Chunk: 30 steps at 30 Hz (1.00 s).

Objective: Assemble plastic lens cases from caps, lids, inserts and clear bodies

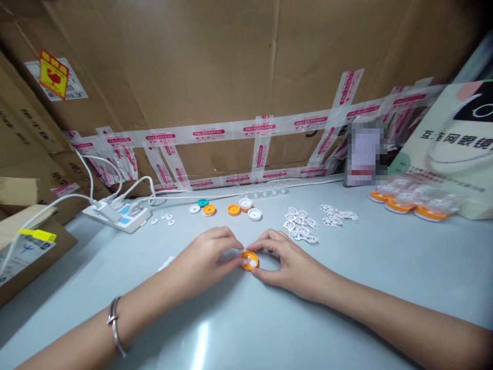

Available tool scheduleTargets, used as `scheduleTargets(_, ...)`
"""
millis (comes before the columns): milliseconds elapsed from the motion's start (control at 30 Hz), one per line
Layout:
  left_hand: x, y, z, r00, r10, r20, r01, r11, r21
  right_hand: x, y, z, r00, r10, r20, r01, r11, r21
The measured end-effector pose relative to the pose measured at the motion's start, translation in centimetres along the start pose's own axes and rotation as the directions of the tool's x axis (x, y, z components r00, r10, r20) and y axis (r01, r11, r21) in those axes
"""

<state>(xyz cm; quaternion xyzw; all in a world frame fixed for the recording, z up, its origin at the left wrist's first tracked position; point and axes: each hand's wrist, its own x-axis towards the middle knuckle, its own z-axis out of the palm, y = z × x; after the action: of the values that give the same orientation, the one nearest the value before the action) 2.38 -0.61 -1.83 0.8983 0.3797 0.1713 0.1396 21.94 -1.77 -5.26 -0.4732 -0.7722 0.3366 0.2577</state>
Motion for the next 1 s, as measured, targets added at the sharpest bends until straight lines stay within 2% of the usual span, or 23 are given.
scheduleTargets(100, 0.1, 0.3, 0.5, 0.997, -0.037, 0.069, 0.043, 0.996, -0.084, 0.1, 0.0, 0.0, 1.0, -0.009, 0.015, 0.009, 1.0, 0.016)
scheduleTargets(300, 0.8, 0.2, 1.1, 0.981, -0.162, 0.102, 0.175, 0.975, -0.135, 0.1, -0.3, -0.1, 0.999, 0.013, 0.034, -0.015, 0.998, 0.055)
scheduleTargets(433, 1.4, 0.4, 1.0, 0.955, -0.261, 0.142, 0.277, 0.955, -0.108, 0.1, -0.3, 0.0, 0.999, 0.024, 0.037, -0.026, 0.998, 0.057)
scheduleTargets(533, 1.5, 0.8, 1.0, 0.942, -0.294, 0.161, 0.302, 0.953, -0.029, 0.2, -0.3, 0.2, 1.0, 0.018, 0.02, -0.019, 0.999, 0.049)
scheduleTargets(633, 1.4, 1.7, 1.1, 0.949, -0.275, 0.151, 0.252, 0.955, 0.156, 0.3, -0.4, 0.3, 1.0, 0.003, 0.008, -0.003, 0.999, 0.038)
scheduleTargets(767, 1.1, 2.8, 1.1, 0.957, -0.231, 0.178, 0.144, 0.905, 0.399, 0.3, -0.4, 0.4, 1.0, -0.006, 0.0, 0.006, 1.0, 0.026)
scheduleTargets(900, 0.6, 2.5, 1.1, 0.966, -0.187, 0.178, 0.096, 0.9, 0.426, 0.1, -0.2, 0.3, 1.0, -0.026, 0.0, 0.026, 0.998, 0.05)
scheduleTargets(1000, 0.0, 1.3, 1.3, 0.99, -0.038, 0.137, -0.018, 0.92, 0.39, 0.1, -0.2, 0.3, 0.999, -0.035, 0.004, 0.035, 0.998, 0.06)
